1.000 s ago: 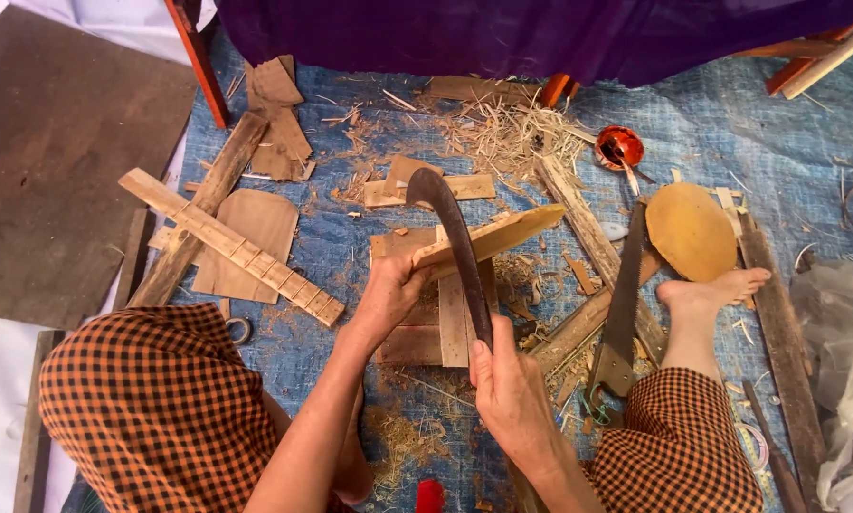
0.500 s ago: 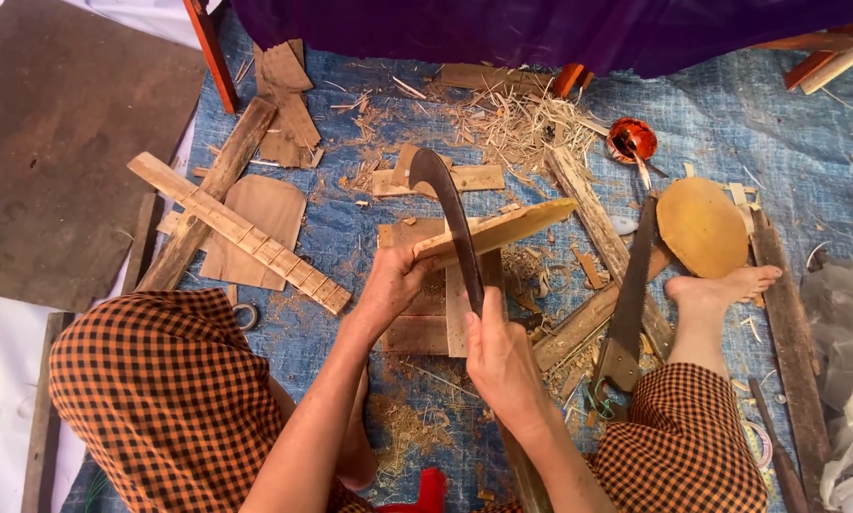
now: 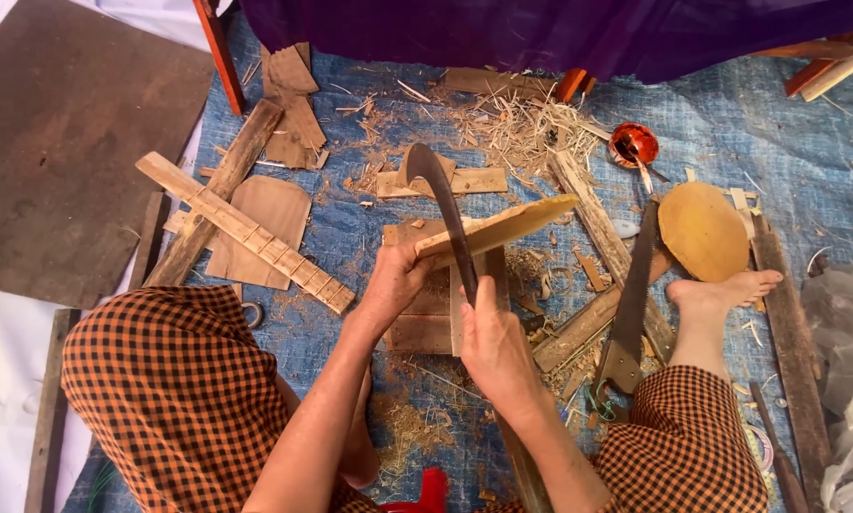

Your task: Shaping a thin piece of wood using a hand saw and a hammer-driven blade.

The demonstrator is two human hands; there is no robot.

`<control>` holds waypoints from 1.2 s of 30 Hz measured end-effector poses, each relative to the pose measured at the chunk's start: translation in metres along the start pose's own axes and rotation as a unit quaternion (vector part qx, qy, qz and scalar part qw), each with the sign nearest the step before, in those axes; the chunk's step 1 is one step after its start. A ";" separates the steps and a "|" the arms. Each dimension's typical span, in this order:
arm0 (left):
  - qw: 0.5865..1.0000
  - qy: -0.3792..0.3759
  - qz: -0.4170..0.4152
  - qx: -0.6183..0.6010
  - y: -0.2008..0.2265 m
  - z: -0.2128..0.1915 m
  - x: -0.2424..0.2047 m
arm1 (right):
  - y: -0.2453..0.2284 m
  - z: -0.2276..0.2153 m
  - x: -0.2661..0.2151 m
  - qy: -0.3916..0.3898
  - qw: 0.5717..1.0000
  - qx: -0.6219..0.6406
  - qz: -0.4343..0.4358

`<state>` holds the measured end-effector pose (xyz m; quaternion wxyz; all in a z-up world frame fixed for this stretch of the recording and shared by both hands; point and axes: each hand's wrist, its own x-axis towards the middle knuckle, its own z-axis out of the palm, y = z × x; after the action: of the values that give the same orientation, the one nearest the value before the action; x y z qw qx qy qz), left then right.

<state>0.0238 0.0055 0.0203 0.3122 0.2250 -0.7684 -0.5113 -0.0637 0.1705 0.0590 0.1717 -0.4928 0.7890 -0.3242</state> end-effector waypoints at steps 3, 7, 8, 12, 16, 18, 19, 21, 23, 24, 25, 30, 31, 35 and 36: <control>1.000 -0.009 -0.007 -0.019 0.005 0.002 0.003 | -0.005 -0.011 0.000 0.002 1.000 0.023 -0.008; 1.000 -0.004 -0.007 -0.003 0.003 0.002 0.008 | -0.027 -0.036 -0.004 0.021 1.000 0.011 -0.001; 1.000 -0.009 -0.013 -0.018 0.003 0.003 0.007 | -0.035 -0.045 -0.008 0.052 0.998 0.010 -0.015; 1.000 0.019 -0.007 0.015 -0.023 0.007 0.013 | -0.065 -0.070 -0.009 0.139 0.990 0.003 -0.023; 1.000 0.016 -0.011 0.024 -0.016 0.007 0.008 | -0.006 -0.017 0.009 0.017 1.000 -0.010 -0.003; 0.999 0.022 -0.012 0.044 -0.011 0.004 0.008 | 0.000 -0.007 0.012 -0.014 1.000 -0.022 0.001; 0.999 0.016 -0.013 0.025 -0.010 0.003 0.007 | -0.005 -0.008 0.011 -0.017 1.000 -0.004 -0.002; 1.000 0.011 -0.010 0.001 -0.013 0.007 0.008 | -0.008 -0.015 0.010 -0.016 1.000 0.009 -0.006; 1.000 0.019 0.006 -0.002 -0.021 0.013 0.012 | -0.009 -0.024 0.012 -0.020 0.999 -0.014 0.032; 1.000 0.018 0.006 -0.003 0.002 0.008 0.014 | -0.019 -0.033 0.008 -0.019 0.999 -0.014 0.033; 1.000 0.012 0.016 0.007 0.025 0.003 0.017 | -0.027 -0.042 0.004 -0.014 0.999 -0.011 0.045; 0.991 0.022 0.109 0.069 0.047 -0.006 0.023 | -0.039 -0.052 0.004 0.047 0.998 -0.039 0.015; 0.996 -0.002 0.053 0.073 0.009 0.004 0.025 | -0.026 -0.041 0.015 0.016 0.999 -0.047 -0.008; 0.999 0.017 -0.041 0.025 -0.070 0.026 0.009 | 0.007 -0.010 0.037 0.031 0.995 -0.085 -0.039; 0.999 0.012 -0.033 0.023 -0.068 0.025 0.007 | 0.003 -0.013 0.033 0.040 0.995 -0.088 -0.037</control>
<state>0.0028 -0.0090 -0.0480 0.2993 0.2633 -0.7684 -0.5007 -0.0881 0.1468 0.0676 0.0840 -0.5212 0.8022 -0.2789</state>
